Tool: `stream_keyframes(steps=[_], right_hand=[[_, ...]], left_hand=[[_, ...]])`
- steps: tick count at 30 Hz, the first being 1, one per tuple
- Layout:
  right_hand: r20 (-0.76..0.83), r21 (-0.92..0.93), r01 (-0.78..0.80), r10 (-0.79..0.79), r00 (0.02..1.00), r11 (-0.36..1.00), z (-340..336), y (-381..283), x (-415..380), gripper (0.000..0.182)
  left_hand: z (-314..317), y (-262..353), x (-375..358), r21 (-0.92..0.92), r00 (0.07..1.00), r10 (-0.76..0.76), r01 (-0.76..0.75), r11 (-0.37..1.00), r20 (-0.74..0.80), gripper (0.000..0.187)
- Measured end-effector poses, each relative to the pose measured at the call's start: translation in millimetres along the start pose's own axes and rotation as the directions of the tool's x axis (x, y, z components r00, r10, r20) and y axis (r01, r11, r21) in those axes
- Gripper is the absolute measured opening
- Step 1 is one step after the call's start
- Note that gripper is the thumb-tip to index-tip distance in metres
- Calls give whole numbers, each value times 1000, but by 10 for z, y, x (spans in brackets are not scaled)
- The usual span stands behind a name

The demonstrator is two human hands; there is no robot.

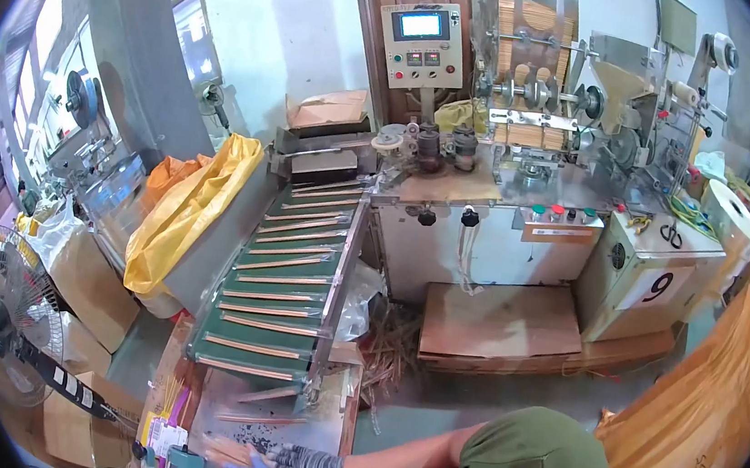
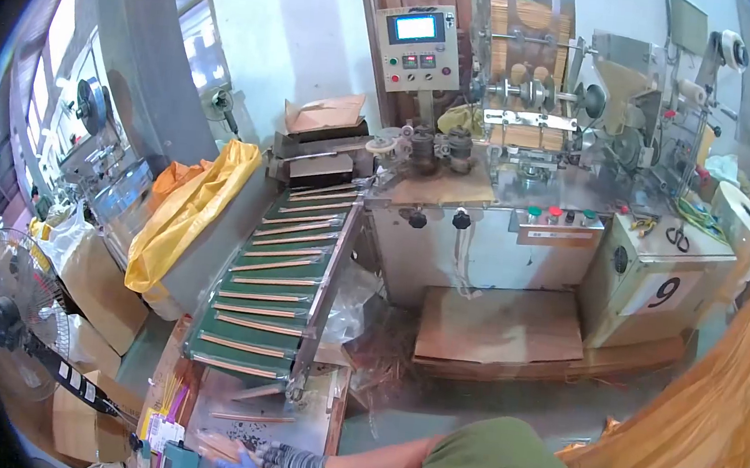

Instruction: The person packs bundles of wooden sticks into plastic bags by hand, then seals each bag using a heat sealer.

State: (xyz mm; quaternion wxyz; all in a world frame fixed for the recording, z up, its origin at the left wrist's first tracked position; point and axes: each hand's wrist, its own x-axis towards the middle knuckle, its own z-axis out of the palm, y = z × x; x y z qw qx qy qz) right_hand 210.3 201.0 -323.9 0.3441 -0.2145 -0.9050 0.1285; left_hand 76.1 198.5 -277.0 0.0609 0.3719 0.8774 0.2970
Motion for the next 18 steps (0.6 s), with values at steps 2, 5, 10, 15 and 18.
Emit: stream_keyframes(steps=[2,5,10,15,18], right_hand=[[61,87,15,-20,998,996,-108,-190,6,76],[14,21,71,-71,997,997,44,-186,-21,80],[115,69,54,-62,991,996,-47,-215,-37,84],[48,129,39,-45,998,991,-70,-236,-69,77],[11,151,44,-46,999,988,-75,-205,-71,72]], left_hand=[[9,-405,-67,338,993,116,-103,935,-16,92],[141,-836,11,266,967,226,-189,945,-116,103],[170,-961,37,349,992,64,-97,932,105,92],[815,-1585,271,651,956,293,-221,726,-1,88],[-148,-503,-72,124,996,-81,86,989,-50,82]])
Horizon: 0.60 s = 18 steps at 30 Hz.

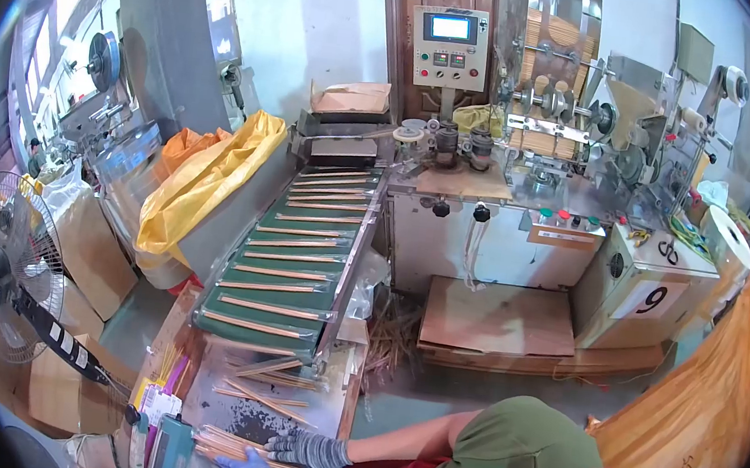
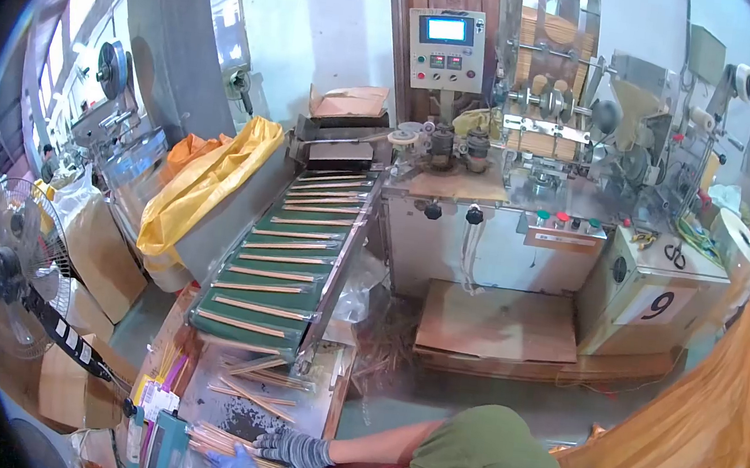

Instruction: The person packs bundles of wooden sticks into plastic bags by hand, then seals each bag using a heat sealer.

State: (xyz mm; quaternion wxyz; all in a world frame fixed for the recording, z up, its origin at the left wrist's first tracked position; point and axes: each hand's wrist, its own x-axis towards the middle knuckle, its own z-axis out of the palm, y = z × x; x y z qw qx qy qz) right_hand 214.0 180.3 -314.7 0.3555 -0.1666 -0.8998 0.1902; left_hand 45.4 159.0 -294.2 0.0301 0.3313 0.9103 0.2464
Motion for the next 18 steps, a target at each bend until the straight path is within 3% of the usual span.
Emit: stream_keyframes(steps=[4,5,6,7,8,9,18], right_hand=[[13,98,-21,19,1000,995,-44,-20,11,64],[17,101,-24,22,1000,995,-48,-17,12,63],[20,104,-27,25,999,994,-48,-15,13,63],[20,106,-28,26,999,994,-52,-13,12,63],[17,130,-29,27,999,991,-56,-10,14,62],[13,154,-29,28,1000,988,-49,-9,13,60],[-49,215,15,-4,999,976,-45,7,18,59]], left_hand=[[77,-47,-28,76,1000,-12,10,997,22,83],[326,-239,10,-21,964,165,-173,985,-209,84],[300,-209,-22,-71,845,300,-367,928,-442,88],[255,-180,-11,-69,846,301,-366,928,-441,88],[191,-146,23,-67,952,177,-199,978,-249,86],[89,-77,21,-29,998,29,-30,999,-50,86],[111,-91,39,3,998,33,-33,999,-57,85]])
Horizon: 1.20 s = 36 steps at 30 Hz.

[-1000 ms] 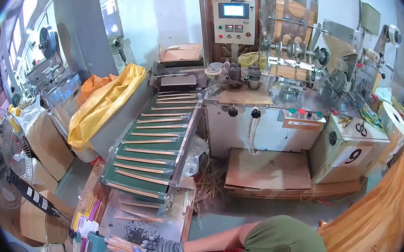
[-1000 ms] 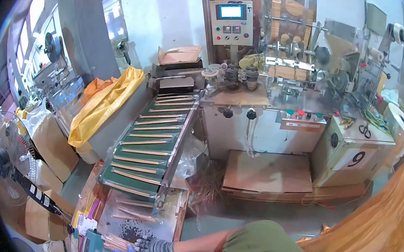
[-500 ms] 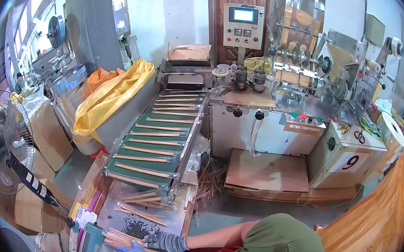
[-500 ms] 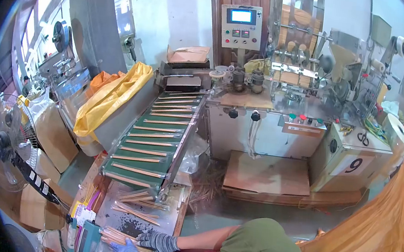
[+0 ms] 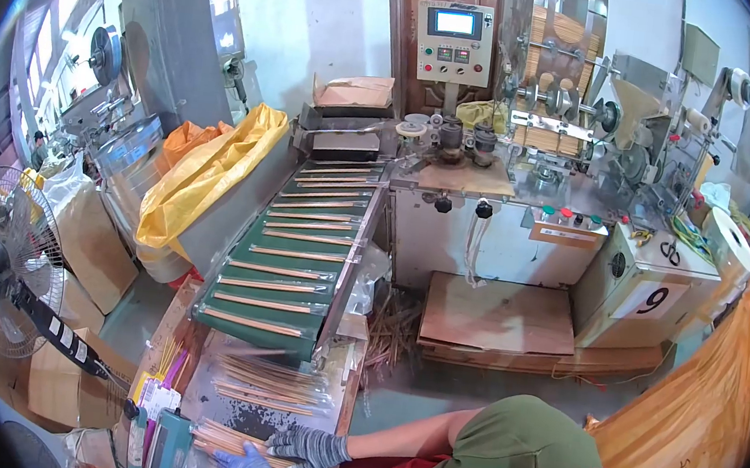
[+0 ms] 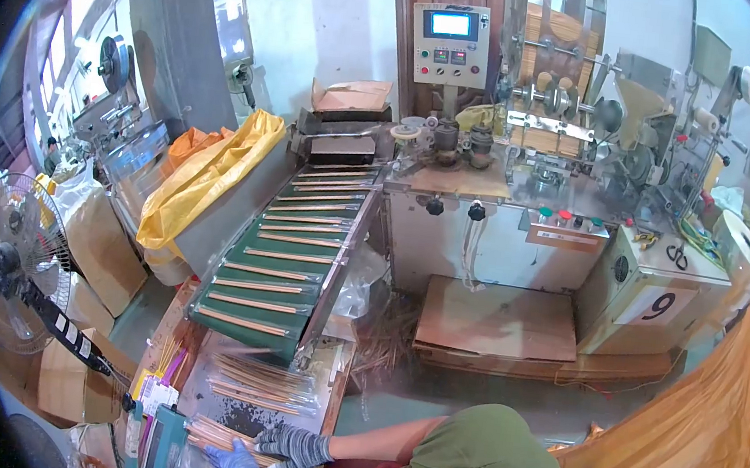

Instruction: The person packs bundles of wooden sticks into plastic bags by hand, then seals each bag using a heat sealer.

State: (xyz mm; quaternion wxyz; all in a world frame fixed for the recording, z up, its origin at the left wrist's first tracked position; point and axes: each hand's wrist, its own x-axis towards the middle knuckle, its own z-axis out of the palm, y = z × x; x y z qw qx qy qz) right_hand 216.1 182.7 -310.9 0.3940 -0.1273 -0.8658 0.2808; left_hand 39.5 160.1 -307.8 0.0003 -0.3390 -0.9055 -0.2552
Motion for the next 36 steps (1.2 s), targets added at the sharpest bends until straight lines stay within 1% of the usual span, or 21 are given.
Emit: stream_keyframes(steps=[4,6,7,8,9,10,11,12,13,14,15,16,18,19,22,30,32,33,34,35,36], right_hand=[[-45,-39,52,-54,998,998,0,-11,24,59],[-116,-93,103,-114,987,990,-24,-44,25,53],[-105,-49,51,-56,993,997,-77,-31,16,51],[-46,50,31,-29,999,998,39,29,-16,48],[245,148,-351,309,919,925,817,830,-540,46],[176,13,-125,121,977,992,-58,-26,-13,44],[83,-47,-17,21,996,999,15,118,-173,42],[397,-6,-322,298,868,947,-156,51,-51,41],[243,27,-234,220,945,972,-300,-336,190,40],[192,-11,-151,150,970,988,-230,-266,165,42],[131,30,-139,134,982,990,-184,-192,122,43],[131,-15,-12,14,991,1000,-140,-29,96,46],[183,-120,-23,45,982,992,-157,-61,137,45],[183,-113,-17,37,982,993,-176,-59,182,45],[182,-117,-20,41,982,993,-99,-142,144,44],[163,-97,-66,82,983,993,-95,-172,116,43],[156,-96,-20,35,987,995,-61,-80,116,44],[172,-101,-5,22,985,995,-57,-52,108,45],[184,-49,-77,84,979,996,-61,-130,140,46],[156,-34,3,2,988,999,-78,-194,198,45],[170,-46,35,-27,985,998,-82,-178,230,44]], left_hand=[[-42,57,-27,41,1000,-22,23,999,-22,86],[-90,58,-39,-45,997,-29,32,998,66,84],[60,88,-56,-26,996,-82,83,996,41,84],[295,52,-42,332,955,292,-258,907,-56,64],[181,-131,-69,678,835,548,-430,596,47,46],[-349,286,-180,-20,988,24,-21,1000,152,18],[-200,173,-169,-89,984,2,14,996,180,20],[-49,99,-176,-155,978,-19,52,987,207,23],[119,59,-184,-218,971,-40,93,971,235,26],[-32,151,-164,-189,995,-9,27,982,96,43],[-184,255,-113,-143,999,23,-30,989,-45,67],[-189,271,-99,21,998,2,-4,1000,61,83],[-224,240,-84,-79,997,-2,8,997,75,92],[-227,257,-58,-116,1000,-4,7,993,28,94],[-242,157,-92,-139,1000,2,-5,990,-24,96],[-199,153,-114,-114,1000,14,-12,993,22,95],[-112,121,-73,-97,992,30,-42,994,-120,95],[-54,129,-68,-100,991,10,-23,995,-130,90],[-116,92,-74,-158,999,-1,7,987,36,80],[195,14,-102,-47,977,46,-57,997,-207,71],[-583,154,71,-206,852,-10,138,969,523,64]])
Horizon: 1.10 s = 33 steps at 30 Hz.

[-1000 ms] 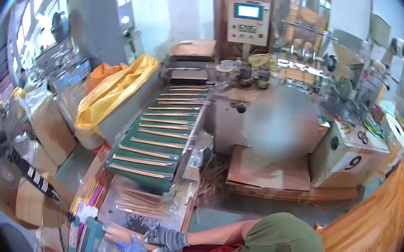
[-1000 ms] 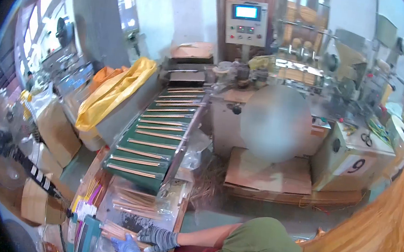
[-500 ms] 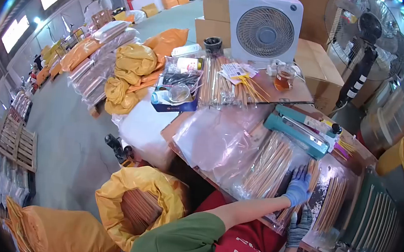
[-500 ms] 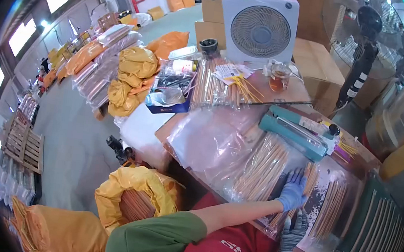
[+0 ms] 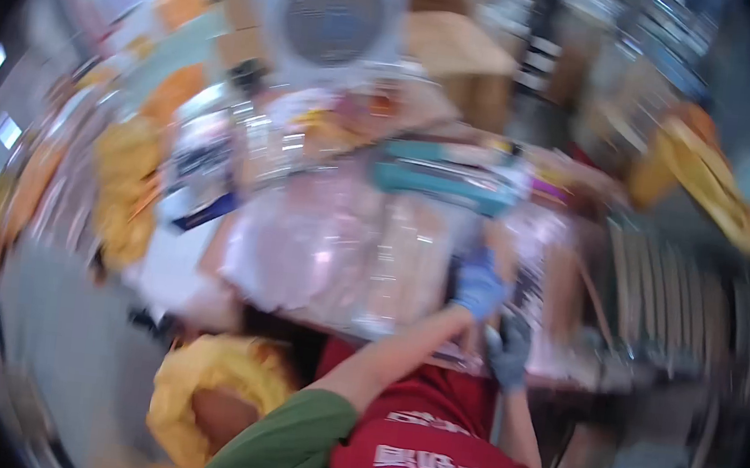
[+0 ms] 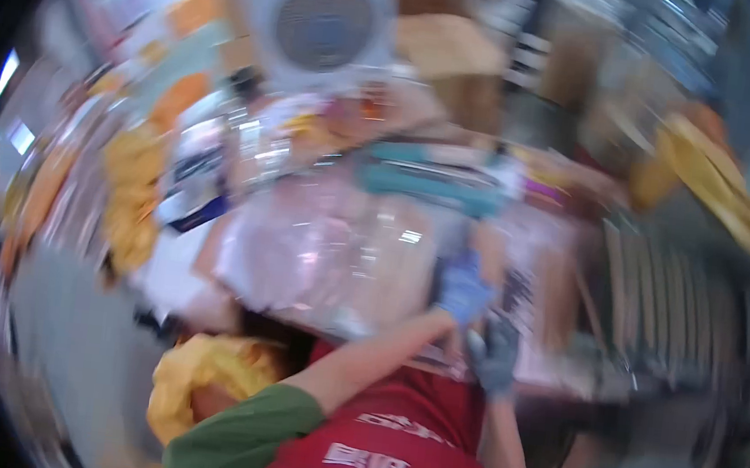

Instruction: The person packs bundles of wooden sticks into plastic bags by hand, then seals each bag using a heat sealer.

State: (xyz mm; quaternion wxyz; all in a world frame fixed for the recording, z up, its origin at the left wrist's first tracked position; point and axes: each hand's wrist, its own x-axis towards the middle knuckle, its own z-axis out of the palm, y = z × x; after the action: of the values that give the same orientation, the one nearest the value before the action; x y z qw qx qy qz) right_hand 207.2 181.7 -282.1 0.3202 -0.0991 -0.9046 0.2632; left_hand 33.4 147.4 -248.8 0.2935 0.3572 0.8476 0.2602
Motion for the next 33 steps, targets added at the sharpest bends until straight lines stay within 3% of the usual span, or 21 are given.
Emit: stream_keyframes(steps=[1,2,4,7,15,16,17,18,19,20,21,22,24,27,33], right_hand=[[13,-48,-53,54,998,997,-45,-16,-51,44],[24,-74,-87,89,996,993,-52,-12,-40,44],[-100,-70,-35,28,995,997,-44,4,-52,43],[-74,-114,-38,29,997,993,-111,-12,-64,47],[-30,1,-100,100,995,995,-155,-32,-72,49],[-21,31,-126,127,992,992,-154,-34,-74,49],[-40,40,-109,111,993,993,-86,29,-109,50],[-56,34,-85,87,995,996,-22,95,-151,51],[-91,13,-75,76,993,997,45,148,-195,51],[-15,73,-113,114,993,991,-124,49,-134,49],[-111,65,-50,57,992,997,-78,72,-159,48],[-106,52,-57,62,992,997,-38,110,-190,48],[-171,1,-10,10,985,1000,17,147,-208,49],[-168,-7,-42,40,985,999,76,197,-222,49],[-100,20,-84,86,991,996,-1,135,-202,51]], left_hand=[[440,-226,113,73,883,178,-163,984,-435,72],[558,-268,222,166,858,175,-107,980,-483,81],[522,-237,185,246,760,278,-159,956,-587,100],[484,-159,126,201,768,267,-182,963,-582,95],[511,-256,184,253,763,288,-168,953,-578,92],[499,-266,178,202,808,239,-152,968,-539,92],[397,-119,69,183,754,321,-264,947,-573,91],[536,-309,203,241,722,338,-239,941,-604,90],[613,-419,281,284,763,275,-126,951,-585,90],[504,-255,136,265,770,298,-173,949,-564,88],[502,-243,151,226,781,272,-171,959,-562,84],[510,-251,158,184,759,293,-228,956,-581,80],[379,10,-19,167,868,115,-37,985,-483,81],[484,-241,191,242,816,224,-107,964,-532,83],[480,-215,155,227,814,208,-96,969,-543,84]])
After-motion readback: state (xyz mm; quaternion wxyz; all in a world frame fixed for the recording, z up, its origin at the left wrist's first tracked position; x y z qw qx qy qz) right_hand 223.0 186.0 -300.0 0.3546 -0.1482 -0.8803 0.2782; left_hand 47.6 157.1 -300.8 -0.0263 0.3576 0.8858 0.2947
